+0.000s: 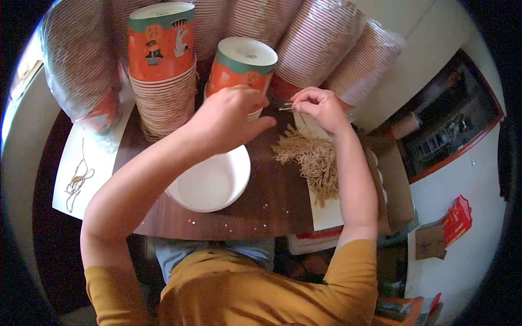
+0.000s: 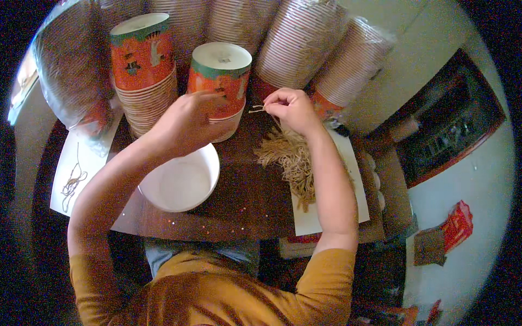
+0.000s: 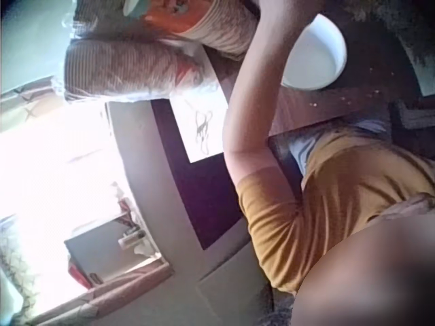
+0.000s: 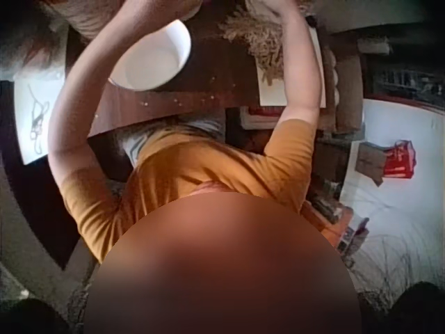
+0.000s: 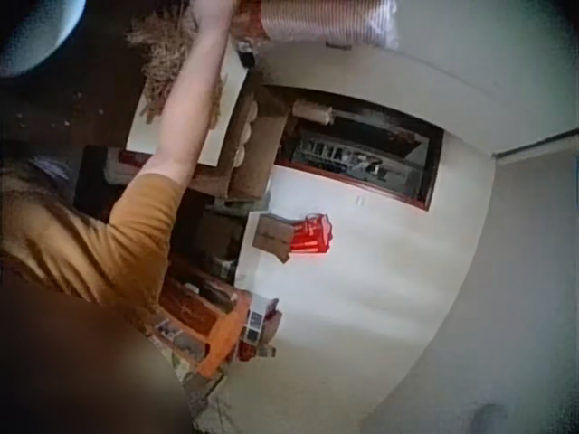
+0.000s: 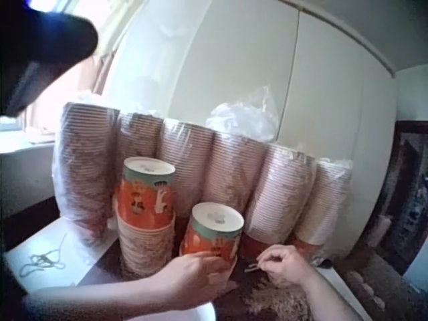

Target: Threading string through pre-punched holes in paper buckets to create handles.

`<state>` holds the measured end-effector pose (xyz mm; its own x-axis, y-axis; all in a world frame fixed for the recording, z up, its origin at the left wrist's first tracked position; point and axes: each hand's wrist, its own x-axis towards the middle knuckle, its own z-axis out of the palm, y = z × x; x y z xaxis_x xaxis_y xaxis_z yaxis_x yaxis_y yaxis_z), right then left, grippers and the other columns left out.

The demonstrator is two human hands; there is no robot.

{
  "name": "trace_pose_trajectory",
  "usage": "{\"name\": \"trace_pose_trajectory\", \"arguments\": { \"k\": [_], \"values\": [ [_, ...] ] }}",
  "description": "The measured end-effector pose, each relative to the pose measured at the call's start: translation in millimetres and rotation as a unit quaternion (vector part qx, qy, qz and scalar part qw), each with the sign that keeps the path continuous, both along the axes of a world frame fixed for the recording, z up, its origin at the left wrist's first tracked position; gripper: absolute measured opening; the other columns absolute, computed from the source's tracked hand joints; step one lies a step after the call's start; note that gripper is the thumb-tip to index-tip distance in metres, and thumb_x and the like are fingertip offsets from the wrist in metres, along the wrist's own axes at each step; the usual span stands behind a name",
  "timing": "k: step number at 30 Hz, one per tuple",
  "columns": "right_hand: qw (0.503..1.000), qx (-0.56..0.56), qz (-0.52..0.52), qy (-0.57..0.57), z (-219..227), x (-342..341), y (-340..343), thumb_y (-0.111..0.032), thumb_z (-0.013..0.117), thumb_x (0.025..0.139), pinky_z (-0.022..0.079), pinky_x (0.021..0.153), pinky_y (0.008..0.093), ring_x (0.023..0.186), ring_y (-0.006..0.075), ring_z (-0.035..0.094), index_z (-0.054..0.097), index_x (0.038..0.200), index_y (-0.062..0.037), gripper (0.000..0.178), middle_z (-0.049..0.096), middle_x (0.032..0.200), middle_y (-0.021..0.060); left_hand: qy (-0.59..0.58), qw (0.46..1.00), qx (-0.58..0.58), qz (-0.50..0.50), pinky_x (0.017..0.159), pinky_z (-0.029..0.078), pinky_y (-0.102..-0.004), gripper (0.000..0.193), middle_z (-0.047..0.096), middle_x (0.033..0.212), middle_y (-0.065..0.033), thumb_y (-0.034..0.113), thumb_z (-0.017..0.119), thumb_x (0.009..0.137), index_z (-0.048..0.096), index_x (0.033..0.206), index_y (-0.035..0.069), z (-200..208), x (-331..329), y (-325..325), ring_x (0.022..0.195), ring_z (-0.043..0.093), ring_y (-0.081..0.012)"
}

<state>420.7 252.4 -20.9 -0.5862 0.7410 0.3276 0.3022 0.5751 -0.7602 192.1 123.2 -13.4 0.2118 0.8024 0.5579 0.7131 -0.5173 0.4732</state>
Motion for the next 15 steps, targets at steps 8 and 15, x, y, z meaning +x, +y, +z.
{"name": "trace_pose_trajectory", "arguments": {
  "k": [8,15],
  "values": [
    [0.98,-0.155,-0.032,0.121,19.2,12.6,-8.3,-0.004,0.06,0.082,0.048,0.077,0.0261,0.08,0.0137,0.062,0.065,0.088,-0.0004,0.009,0.068,0.089,0.0082,-0.013,0.998,-0.031,-0.062,0.072,0.052,-0.0421,0.021,0.066,0.082,-0.0199,0.023,0.065,0.08,0.069,0.087,0.004,-8.0,49.8,65.6,0.076,0.064,-0.0375],
    [0.95,-0.104,0.08,0.284,111.7,50.9,42.8,-0.016,0.055,0.089,0.049,0.072,0.0296,0.076,0.0192,0.06,0.062,0.089,0.0004,0.017,0.065,0.084,0.0105,0.348,0.932,-0.075,-0.07,0.064,0.053,-0.0454,0.013,0.066,0.075,-0.0131,0.015,0.056,0.08,0.065,0.072,0.008,-51.1,46.2,73.5,0.072,0.067,-0.0303]
  ]
}}
